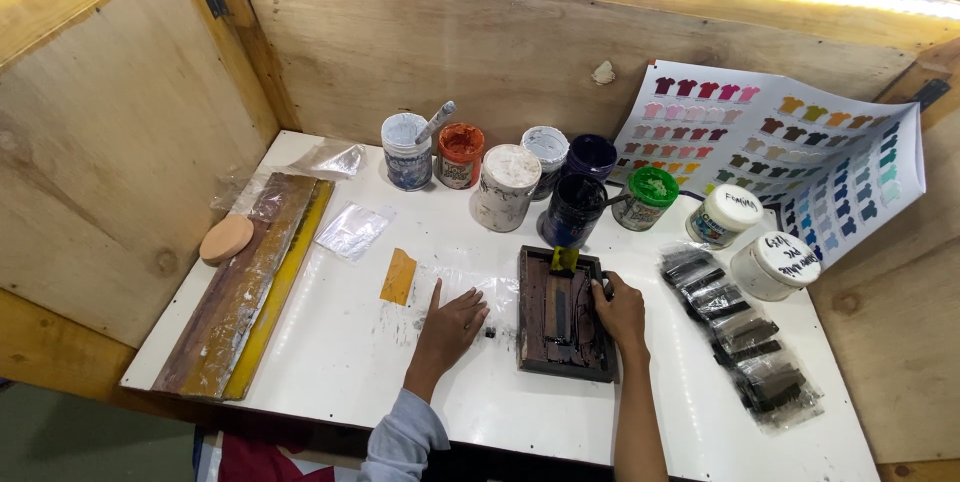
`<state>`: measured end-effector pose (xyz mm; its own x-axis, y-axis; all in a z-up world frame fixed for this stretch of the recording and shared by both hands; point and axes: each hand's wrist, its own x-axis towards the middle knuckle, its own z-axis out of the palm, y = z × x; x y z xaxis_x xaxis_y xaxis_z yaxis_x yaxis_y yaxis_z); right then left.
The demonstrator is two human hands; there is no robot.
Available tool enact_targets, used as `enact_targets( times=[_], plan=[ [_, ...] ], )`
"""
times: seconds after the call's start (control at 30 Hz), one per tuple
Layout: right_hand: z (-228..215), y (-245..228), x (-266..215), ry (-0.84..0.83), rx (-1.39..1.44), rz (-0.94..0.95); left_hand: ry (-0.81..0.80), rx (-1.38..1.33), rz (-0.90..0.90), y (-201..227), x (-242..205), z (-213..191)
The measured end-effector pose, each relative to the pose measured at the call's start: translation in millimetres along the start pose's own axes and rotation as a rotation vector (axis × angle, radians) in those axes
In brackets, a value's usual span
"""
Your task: The person uses a squeegee to spread dark ink across a printing block. They then press a plastic sheet onto the inked block to transfer the design and lift it to reveal the print. The person repeats this process, adding more ink to the block and printing onto additional sheets.
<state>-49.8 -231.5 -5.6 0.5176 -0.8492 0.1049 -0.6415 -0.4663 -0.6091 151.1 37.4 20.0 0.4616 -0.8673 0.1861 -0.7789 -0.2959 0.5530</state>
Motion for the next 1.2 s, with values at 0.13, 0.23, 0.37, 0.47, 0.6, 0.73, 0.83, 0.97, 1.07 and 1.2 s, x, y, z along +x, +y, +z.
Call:
enact_targets(
  times=[0.13,0.23,0.37,0.47,0.6,0.73,0.83,0.97,1.07,1.2],
  plan=[
    [2,6,2,0.005,0.023,-0.012,0.004,-0.011,0.009,1,0,-1],
    [1,5,3,0.005,0.040,-0.018,-0.005,-0.018,-0.007,4,0,-5],
    [1,8,4,0.014,0.082,0.002,-0.012,-0.011,-0.012,6,0,-7],
    [-1,13,5,0.018,0.115,0.017,-0.010,-0.011,-0.021,6,0,-6],
    [-9,22,6,0.040,0.155,0.044,-0.006,-0.018,-0.017,8,0,-7],
    [-11,48,16,0.110,0.249,0.056,0.003,-0.009,-0.019,6,-1,-6],
    [-23,70,18,0.179,0.252,0.024,0.036,-0.004,0.020,11,0,-13],
    [-42,99,16,0.328,0.157,0.003,0.209,0.026,0.119,5,2,-6],
    [-52,107,11,0.356,0.133,0.077,0.286,0.025,0.145,3,2,-3],
    [-52,90,12,0.340,0.126,0.034,0.333,0.049,0.164,-2,2,0]
  ],
)
